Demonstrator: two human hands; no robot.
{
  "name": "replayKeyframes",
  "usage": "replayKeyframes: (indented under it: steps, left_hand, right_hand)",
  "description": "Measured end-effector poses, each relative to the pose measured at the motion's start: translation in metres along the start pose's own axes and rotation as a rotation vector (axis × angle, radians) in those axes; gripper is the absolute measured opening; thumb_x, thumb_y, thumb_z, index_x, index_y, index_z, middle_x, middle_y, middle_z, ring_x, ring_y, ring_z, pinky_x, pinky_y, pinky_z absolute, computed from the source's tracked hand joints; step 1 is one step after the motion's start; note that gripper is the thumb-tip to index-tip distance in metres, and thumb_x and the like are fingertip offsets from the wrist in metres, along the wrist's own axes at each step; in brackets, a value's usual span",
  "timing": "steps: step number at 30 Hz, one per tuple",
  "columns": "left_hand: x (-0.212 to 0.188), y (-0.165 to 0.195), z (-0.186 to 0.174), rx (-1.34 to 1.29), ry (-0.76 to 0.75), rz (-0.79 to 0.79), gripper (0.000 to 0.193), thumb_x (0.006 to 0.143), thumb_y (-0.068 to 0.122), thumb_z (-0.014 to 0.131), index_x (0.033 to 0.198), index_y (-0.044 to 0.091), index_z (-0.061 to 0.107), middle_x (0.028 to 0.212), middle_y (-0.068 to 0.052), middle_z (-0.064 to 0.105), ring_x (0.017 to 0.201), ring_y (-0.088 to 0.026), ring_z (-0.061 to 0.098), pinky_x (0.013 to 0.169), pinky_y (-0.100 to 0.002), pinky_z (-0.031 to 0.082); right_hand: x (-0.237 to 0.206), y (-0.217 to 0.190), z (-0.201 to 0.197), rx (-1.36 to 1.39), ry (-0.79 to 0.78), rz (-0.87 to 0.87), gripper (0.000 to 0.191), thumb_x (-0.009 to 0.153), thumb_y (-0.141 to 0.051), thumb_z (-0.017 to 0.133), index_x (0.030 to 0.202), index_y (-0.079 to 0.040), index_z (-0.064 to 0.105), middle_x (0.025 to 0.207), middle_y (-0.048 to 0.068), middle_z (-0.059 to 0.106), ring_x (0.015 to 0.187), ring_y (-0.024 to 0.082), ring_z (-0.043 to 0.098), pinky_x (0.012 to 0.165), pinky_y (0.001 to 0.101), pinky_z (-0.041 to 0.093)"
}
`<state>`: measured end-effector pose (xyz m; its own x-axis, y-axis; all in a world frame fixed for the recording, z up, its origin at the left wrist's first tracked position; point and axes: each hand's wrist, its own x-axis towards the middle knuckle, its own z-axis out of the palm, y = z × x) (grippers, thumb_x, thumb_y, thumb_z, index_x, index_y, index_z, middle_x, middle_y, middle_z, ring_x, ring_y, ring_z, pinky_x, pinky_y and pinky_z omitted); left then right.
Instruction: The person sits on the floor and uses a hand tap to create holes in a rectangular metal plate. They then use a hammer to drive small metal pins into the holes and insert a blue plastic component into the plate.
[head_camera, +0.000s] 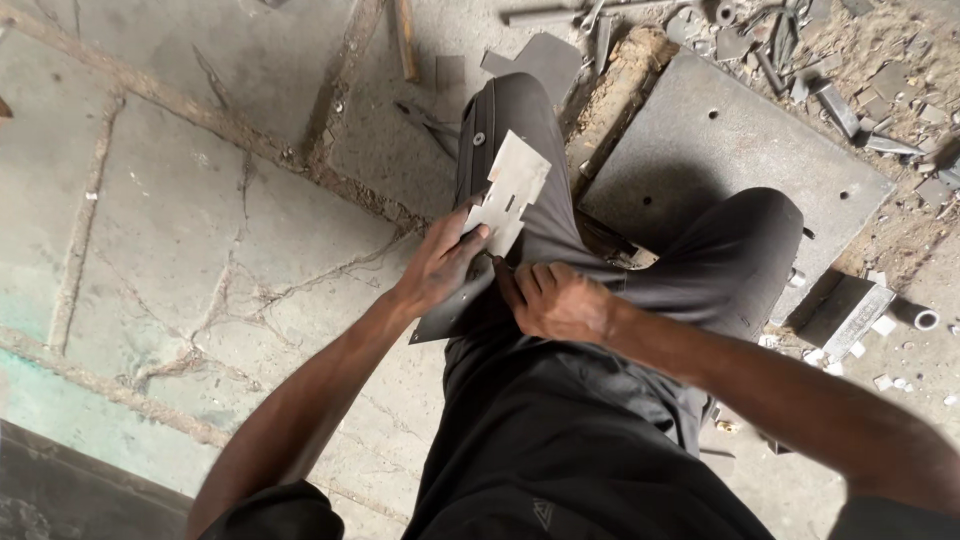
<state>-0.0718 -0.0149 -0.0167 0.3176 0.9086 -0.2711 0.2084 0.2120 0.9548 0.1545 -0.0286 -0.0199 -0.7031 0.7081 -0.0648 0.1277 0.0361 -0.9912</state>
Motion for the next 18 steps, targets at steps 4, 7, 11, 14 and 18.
replayKeyframes:
  steps: [4, 7, 11, 14, 18]
  left_hand:
    - [0.0, 0.0, 0.0, 0.099, 0.029, 0.085, 0.048, 0.114, 0.028, 0.043, 0.155, 0.003, 0.042, 0.134, -0.022, 0.066, 0.117, -0.031, 0.068, 0.1, -0.043, 0.055]
    - [0.0, 0.0, 0.0, 0.159, 0.028, -0.054, 0.048, 0.111, 0.028, 0.044, 0.153, 0.004, 0.043, 0.129, -0.022, 0.069, 0.114, -0.033, 0.072, 0.094, -0.043, 0.056]
    - [0.0, -0.001, -0.001, 0.167, -0.007, 0.032, 0.05, 0.111, 0.029, 0.044, 0.153, 0.002, 0.042, 0.132, -0.024, 0.067, 0.117, -0.035, 0.069, 0.099, -0.044, 0.054]
    - [0.0, -0.002, -0.001, 0.139, -0.012, 0.082, 0.048, 0.113, 0.028, 0.045, 0.153, 0.001, 0.043, 0.138, -0.024, 0.064, 0.127, -0.035, 0.064, 0.105, -0.044, 0.052]
    - [-0.001, -0.005, -0.001, 0.057, -0.059, -0.054, 0.048, 0.111, 0.031, 0.046, 0.148, 0.002, 0.048, 0.133, -0.022, 0.066, 0.122, -0.033, 0.066, 0.102, -0.043, 0.056]
  right_hand:
    - [-0.006, 0.001, 0.016, 0.716, 0.363, 0.65, 0.025, 0.094, -0.017, 0.067, 0.115, -0.005, 0.066, 0.092, 0.006, 0.062, 0.076, 0.014, 0.056, 0.064, 0.0269, 0.046]
    - [-0.005, -0.008, 0.022, 0.961, 0.492, 0.845, 0.024, 0.095, -0.019, 0.066, 0.115, -0.006, 0.065, 0.093, 0.006, 0.061, 0.077, 0.014, 0.054, 0.065, 0.0268, 0.045]
    - [-0.01, -0.02, 0.01, 0.919, 0.46, 0.755, 0.023, 0.096, -0.022, 0.066, 0.115, -0.008, 0.065, 0.094, 0.004, 0.059, 0.078, 0.013, 0.053, 0.066, 0.0268, 0.044]
    - [-0.025, -0.022, -0.009, 0.248, 0.436, 0.323, 0.022, 0.098, -0.024, 0.066, 0.115, -0.01, 0.064, 0.095, 0.003, 0.058, 0.079, 0.012, 0.051, 0.068, 0.0268, 0.043]
    - [-0.019, -0.001, -0.012, -0.32, -0.005, -0.084, 0.021, 0.099, -0.026, 0.066, 0.114, -0.012, 0.063, 0.096, 0.002, 0.057, 0.08, 0.012, 0.05, 0.069, 0.0267, 0.041]
